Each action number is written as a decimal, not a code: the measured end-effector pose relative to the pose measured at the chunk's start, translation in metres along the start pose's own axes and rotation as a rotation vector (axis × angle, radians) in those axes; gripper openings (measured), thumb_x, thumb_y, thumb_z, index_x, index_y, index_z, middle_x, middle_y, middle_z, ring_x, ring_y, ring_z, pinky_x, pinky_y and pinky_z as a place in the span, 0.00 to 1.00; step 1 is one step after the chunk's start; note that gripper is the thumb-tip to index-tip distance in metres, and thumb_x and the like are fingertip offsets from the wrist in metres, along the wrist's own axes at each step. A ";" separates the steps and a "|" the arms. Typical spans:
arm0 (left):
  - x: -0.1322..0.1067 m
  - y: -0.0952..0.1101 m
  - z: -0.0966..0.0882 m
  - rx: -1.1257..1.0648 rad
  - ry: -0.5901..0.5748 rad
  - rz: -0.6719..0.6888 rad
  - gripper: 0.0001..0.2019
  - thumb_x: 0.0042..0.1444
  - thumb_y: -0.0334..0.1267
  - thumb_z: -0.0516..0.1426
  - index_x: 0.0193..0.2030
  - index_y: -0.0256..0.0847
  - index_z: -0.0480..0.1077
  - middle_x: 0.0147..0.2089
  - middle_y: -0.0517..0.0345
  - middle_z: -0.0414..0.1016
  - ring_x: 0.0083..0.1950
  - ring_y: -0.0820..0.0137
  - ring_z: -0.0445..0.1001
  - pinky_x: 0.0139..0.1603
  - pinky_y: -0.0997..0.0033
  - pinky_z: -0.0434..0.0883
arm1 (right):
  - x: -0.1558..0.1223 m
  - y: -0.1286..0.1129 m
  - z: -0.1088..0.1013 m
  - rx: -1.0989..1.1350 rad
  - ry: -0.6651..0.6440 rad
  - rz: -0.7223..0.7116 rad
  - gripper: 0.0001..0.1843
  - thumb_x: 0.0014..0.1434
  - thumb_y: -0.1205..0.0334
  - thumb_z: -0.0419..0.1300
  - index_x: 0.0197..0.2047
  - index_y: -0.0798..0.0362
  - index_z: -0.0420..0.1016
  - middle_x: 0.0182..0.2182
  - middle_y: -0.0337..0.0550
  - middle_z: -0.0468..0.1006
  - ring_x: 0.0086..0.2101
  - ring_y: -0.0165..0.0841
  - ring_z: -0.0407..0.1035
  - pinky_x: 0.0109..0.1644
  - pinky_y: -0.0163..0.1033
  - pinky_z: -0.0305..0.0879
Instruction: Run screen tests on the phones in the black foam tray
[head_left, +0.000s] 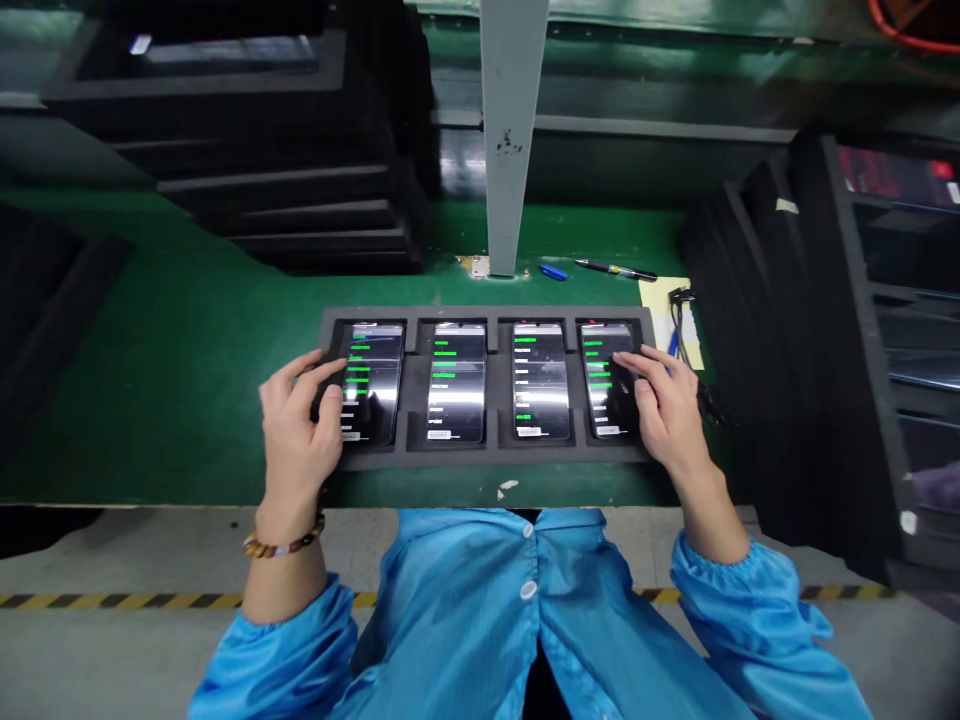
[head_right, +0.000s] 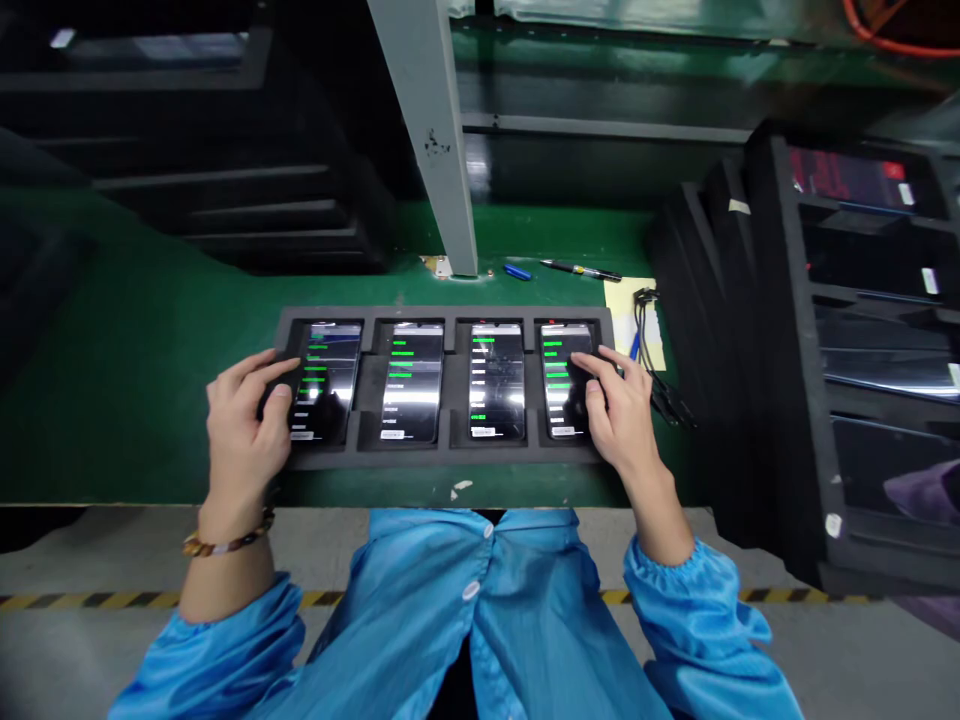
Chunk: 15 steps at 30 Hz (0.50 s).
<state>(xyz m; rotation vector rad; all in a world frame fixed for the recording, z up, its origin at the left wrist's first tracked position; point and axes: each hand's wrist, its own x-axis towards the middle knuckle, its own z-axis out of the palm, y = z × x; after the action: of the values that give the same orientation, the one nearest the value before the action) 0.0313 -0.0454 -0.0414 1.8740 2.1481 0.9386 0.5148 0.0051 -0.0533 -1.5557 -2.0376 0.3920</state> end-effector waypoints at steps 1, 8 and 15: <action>0.000 -0.001 0.000 0.001 -0.001 0.003 0.19 0.77 0.49 0.52 0.64 0.50 0.79 0.72 0.46 0.73 0.75 0.46 0.69 0.78 0.34 0.62 | 0.000 0.000 0.000 -0.008 -0.005 0.023 0.24 0.78 0.55 0.48 0.70 0.44 0.75 0.64 0.48 0.81 0.71 0.50 0.65 0.74 0.66 0.58; 0.001 -0.001 0.001 -0.003 -0.001 0.014 0.18 0.77 0.50 0.52 0.63 0.51 0.79 0.71 0.47 0.74 0.75 0.47 0.69 0.78 0.36 0.62 | -0.005 -0.001 -0.003 0.022 0.065 -0.045 0.23 0.78 0.56 0.49 0.66 0.44 0.79 0.60 0.48 0.84 0.69 0.49 0.68 0.73 0.65 0.60; -0.001 0.002 0.000 -0.014 0.011 0.016 0.18 0.77 0.48 0.52 0.65 0.51 0.78 0.71 0.48 0.74 0.75 0.49 0.69 0.78 0.38 0.63 | -0.005 -0.009 -0.006 -0.024 0.037 -0.110 0.21 0.75 0.56 0.50 0.54 0.43 0.86 0.55 0.48 0.85 0.63 0.50 0.75 0.70 0.65 0.63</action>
<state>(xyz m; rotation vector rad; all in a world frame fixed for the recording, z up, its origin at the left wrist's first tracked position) 0.0329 -0.0461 -0.0410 1.8859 2.1305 0.9673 0.5120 -0.0024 -0.0448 -1.4468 -2.0951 0.2953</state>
